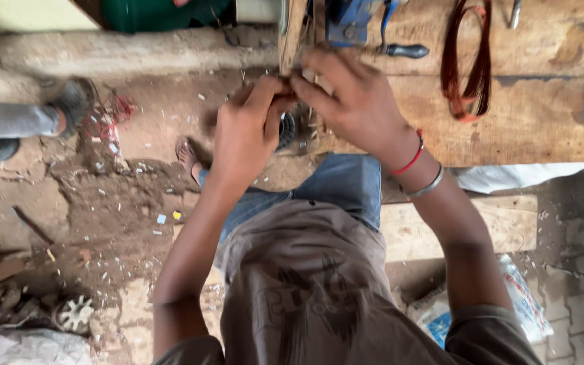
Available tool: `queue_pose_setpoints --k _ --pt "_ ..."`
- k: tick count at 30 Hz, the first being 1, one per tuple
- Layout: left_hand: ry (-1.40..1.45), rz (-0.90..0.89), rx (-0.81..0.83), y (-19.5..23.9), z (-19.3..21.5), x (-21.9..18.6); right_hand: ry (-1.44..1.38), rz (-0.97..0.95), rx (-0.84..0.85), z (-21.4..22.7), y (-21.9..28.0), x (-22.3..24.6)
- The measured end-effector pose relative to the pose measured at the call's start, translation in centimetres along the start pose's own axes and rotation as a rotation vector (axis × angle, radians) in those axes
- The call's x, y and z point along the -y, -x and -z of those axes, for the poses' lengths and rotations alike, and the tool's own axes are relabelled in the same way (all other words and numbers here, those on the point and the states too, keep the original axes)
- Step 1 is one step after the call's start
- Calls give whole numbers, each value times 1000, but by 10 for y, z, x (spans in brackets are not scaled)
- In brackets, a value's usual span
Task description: The person winds copper wire onto a white plastic bobbin using a manual winding machine, occasionally removing the finished coils, tying them off by hand, and then setting up the machine to start the next coil.
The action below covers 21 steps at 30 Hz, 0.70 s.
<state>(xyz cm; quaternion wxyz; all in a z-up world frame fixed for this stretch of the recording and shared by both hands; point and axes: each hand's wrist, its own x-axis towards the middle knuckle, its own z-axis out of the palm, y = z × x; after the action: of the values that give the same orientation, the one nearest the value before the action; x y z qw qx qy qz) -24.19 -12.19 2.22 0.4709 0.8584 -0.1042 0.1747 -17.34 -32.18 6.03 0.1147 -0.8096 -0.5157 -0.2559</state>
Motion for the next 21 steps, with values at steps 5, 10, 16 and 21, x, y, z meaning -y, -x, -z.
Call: queue_pose_setpoints --k 5,10,16,21 --pt "-35 -125 -21 -5 4 -1 -347 -200 60 -15 4 -1" --pt "165 -56 -43 -7 2 3 -1100 -673 -31 -33 -1 -4" --pt "1149 569 136 -25 10 12 -1108 -649 -276 -40 -8 12" --pt "122 -265 6 -27 22 1 -1666 -1090 -332 -36 -2 20"
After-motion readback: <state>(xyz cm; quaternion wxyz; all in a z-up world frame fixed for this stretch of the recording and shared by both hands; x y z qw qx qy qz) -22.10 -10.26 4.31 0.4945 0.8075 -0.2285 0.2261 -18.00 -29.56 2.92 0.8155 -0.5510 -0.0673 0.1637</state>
